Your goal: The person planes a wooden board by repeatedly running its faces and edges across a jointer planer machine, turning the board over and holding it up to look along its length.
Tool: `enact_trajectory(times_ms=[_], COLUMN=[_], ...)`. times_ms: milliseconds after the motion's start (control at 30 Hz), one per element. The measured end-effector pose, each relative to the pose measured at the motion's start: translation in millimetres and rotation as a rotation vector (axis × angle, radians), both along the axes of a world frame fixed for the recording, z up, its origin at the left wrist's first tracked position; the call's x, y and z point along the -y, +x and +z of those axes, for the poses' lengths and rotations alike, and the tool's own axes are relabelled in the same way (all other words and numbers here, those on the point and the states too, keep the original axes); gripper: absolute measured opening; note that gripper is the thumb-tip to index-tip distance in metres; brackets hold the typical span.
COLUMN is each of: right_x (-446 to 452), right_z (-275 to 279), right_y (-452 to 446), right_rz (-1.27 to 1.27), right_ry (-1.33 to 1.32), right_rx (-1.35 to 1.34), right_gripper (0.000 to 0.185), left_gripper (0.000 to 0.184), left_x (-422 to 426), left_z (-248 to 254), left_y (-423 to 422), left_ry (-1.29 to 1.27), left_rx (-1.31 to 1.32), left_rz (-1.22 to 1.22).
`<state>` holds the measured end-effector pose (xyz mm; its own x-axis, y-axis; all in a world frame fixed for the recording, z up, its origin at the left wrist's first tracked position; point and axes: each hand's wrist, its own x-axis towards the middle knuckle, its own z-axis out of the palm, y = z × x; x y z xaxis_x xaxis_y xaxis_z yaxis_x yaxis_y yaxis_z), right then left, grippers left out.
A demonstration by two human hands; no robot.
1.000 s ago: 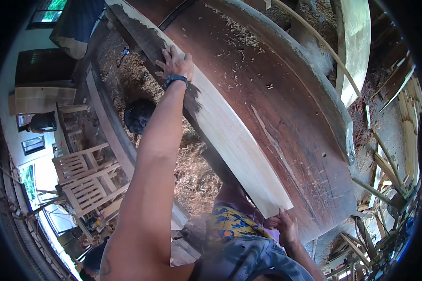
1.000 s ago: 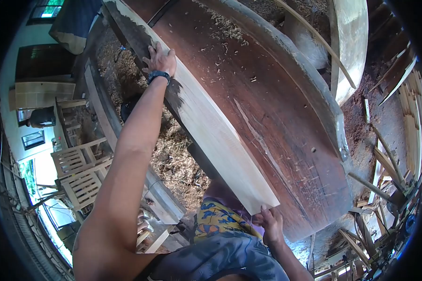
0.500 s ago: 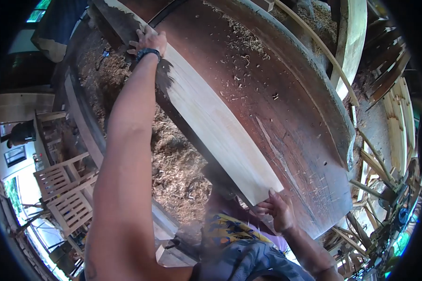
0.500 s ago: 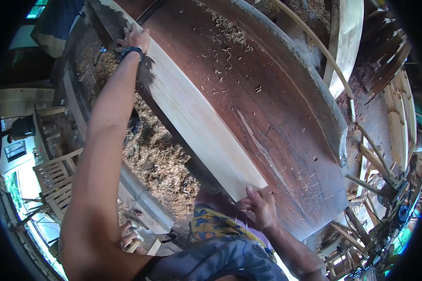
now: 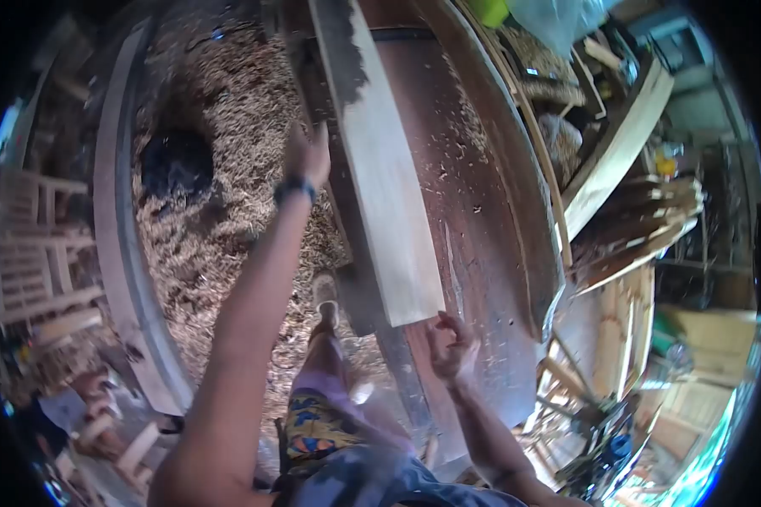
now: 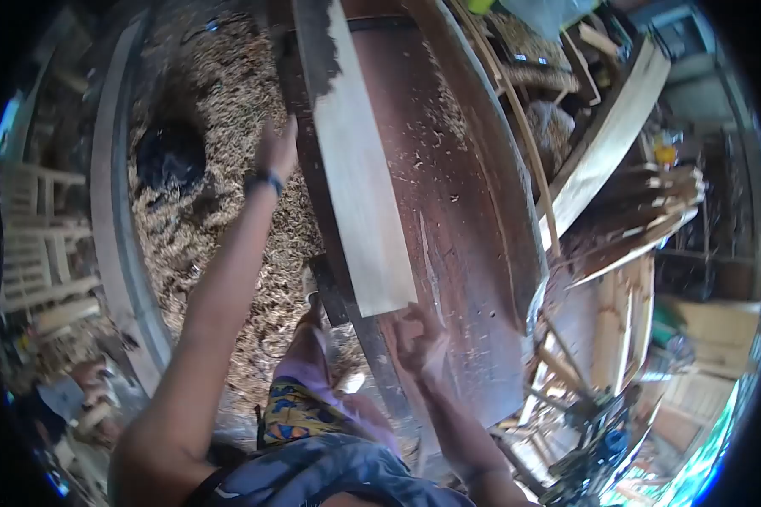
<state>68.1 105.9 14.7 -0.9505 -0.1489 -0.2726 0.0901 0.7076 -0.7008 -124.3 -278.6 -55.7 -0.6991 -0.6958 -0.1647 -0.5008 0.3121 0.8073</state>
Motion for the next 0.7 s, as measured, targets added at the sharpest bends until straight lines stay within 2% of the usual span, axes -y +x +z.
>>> enact_trajectory(times_ms=[33, 67, 100, 167, 200, 267, 333, 700], right_x=[4.2, 13.6, 22.7, 36.3, 45.3, 51.0, 54.9, 82.0], right_z=[1.6, -8.9, -20.6, -46.2, -51.7, -56.7, -59.9, -71.3], right_y=[-2.8, -5.4, -6.6, -15.6, -21.2, -22.4, -25.7, -56.8], right_rz=[0.093, 0.194, 0.290, 0.382, 0.413, 0.422, 0.418, 0.444], right_ry=[0.061, 0.110, 0.152, 0.166, 0.196, 0.264, 0.300, 0.326], right_rx=[-0.125, -0.322, -0.515, -0.637, -0.702, -0.759, -0.801, -0.893], right_gripper=[0.050, 0.053, 0.056, 0.064, 0.069, 0.071, 0.073, 0.070], left_gripper=[0.089, 0.088, 0.082, 0.074, 0.067, 0.057, 0.050, 0.055], left_x=[-24.7, -51.4, -81.0, -121.3, -132.3, -147.9, -151.4, -155.8], left_z=[-11.9, -39.2, -42.1, -70.8, -62.7, -38.5, -44.2, -48.8], left_y=[49.2, 88.6, 123.8, 164.4, 171.5, 177.2, 173.2, 169.7], left_ry=[0.119, 0.121, 0.146, 0.218, 0.247, 0.298, 0.230, 0.148], left_rx=[0.073, 0.159, 0.209, 0.435, 0.409, 0.361, 0.399, 0.413], left_rz=[-0.013, -0.037, -0.015, -0.160, -0.087, 0.048, 0.062, 0.106])
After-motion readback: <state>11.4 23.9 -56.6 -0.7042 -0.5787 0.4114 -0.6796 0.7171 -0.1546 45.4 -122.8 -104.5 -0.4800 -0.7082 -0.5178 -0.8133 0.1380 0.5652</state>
